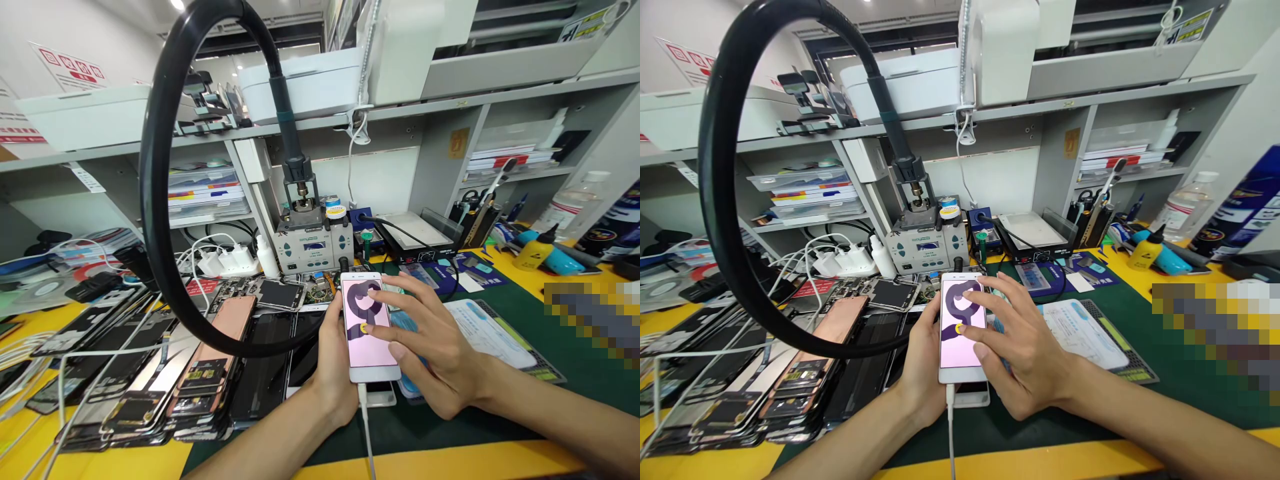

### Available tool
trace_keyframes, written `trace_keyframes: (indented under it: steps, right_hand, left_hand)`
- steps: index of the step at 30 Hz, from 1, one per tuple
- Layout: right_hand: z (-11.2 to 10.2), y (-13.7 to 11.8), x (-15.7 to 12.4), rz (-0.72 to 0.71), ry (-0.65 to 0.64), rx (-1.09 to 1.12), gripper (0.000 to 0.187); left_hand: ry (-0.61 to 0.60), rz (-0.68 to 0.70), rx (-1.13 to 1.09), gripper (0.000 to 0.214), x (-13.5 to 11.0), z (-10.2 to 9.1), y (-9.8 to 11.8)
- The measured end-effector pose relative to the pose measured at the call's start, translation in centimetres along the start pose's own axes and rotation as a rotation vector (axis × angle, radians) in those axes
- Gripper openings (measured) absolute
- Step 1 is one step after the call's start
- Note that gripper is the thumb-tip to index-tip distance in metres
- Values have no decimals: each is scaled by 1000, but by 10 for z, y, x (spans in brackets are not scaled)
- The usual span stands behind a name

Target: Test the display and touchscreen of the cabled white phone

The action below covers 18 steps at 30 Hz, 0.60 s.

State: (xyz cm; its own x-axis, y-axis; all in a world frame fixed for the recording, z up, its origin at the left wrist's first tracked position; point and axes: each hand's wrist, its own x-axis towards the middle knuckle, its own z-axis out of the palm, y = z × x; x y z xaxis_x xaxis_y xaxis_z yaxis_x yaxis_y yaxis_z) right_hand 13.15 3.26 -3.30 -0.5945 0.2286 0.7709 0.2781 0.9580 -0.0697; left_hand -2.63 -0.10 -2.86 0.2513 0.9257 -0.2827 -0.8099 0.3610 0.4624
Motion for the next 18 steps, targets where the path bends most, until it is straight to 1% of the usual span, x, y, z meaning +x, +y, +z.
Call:
trace_keyframes:
  steps: [5, 11, 18]
  right_hand:
    - [0, 2, 0, -6, 23, 21, 35]
    - [0, 2, -2, 0, 66, 20, 34]
    - [2, 5, -5, 33, 91, 4, 32]
  left_hand:
    - [-13, -7, -5, 52, -1, 2, 1]
    - [27, -7, 35, 51, -1, 1, -1]
    - [-29, -25, 81, 52, -2, -1, 1]
